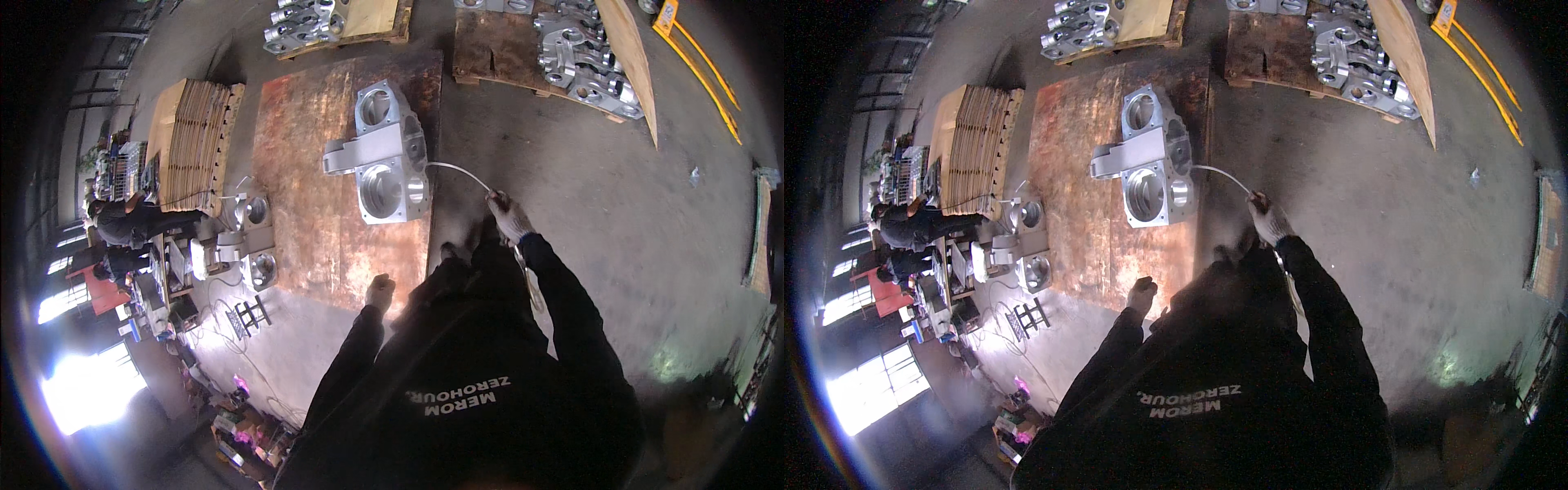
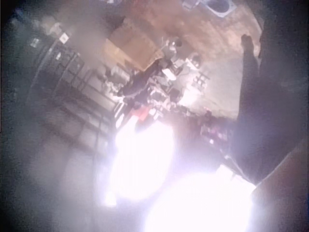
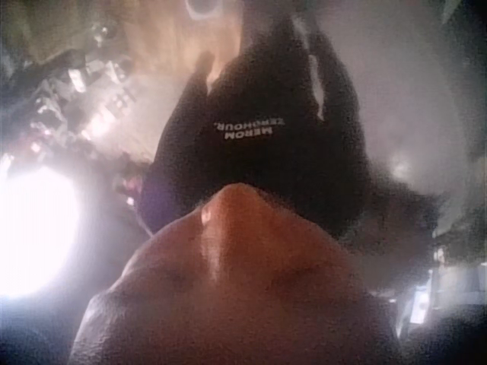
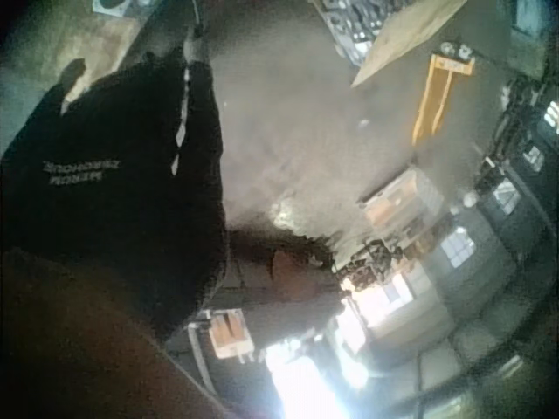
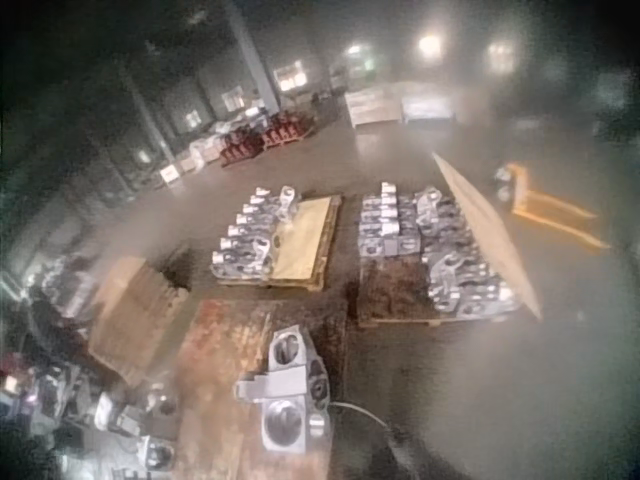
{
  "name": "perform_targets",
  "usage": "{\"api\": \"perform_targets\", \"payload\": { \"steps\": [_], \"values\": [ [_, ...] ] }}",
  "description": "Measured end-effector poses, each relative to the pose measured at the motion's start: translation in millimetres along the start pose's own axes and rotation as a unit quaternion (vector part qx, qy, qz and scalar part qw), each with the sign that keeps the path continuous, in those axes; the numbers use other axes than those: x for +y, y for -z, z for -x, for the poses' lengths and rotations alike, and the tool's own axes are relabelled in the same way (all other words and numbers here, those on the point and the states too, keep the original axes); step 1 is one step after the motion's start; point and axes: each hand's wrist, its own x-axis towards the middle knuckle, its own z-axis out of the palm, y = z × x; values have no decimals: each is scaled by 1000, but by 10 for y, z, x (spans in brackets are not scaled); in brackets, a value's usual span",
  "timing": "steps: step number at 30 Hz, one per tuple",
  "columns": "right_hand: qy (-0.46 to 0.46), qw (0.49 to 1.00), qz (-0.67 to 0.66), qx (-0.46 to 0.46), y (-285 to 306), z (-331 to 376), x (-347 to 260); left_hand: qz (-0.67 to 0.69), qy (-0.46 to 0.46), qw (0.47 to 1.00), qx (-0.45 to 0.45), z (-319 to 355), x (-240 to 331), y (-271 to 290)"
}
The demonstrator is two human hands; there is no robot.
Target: The person uses a handheld spray tool to clean the surface of metal parts placed on a wooden pallet. They repeatedly pick up each part, spray it, and place it back down, continuing this process for multiple items.
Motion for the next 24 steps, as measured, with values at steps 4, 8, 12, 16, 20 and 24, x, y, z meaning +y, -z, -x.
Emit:
{"api": "perform_targets", "payload": {
  "steps": [4, 8, 12, 16, 20, 24],
  "values": [
    [-99, 991, -17, -86, -116, -473, 112, 40, -12, 999, 22, 50, 91, -71],
    [-17, 988, -29, -151, -242, -585, 394, 26, 41, 999, 18, 193, 541, -221],
    [21, 989, -138, -56, -407, -1211, 249, 3, 13, 999, 39, 116, 471, -199],
    [-31, 999, 6, -22, -316, -1622, -28, -45, 8, 998, 34, 16, 809, -172],
    [-51, 996, 62, -36, -217, -1702, 50, -70, 19, 996, 60, -556, 626, -49],
    [42, 988, -16, -148, 28, -1421, -350, -81, -8, 993, 84, -1287, 808, -109]
  ]
}}
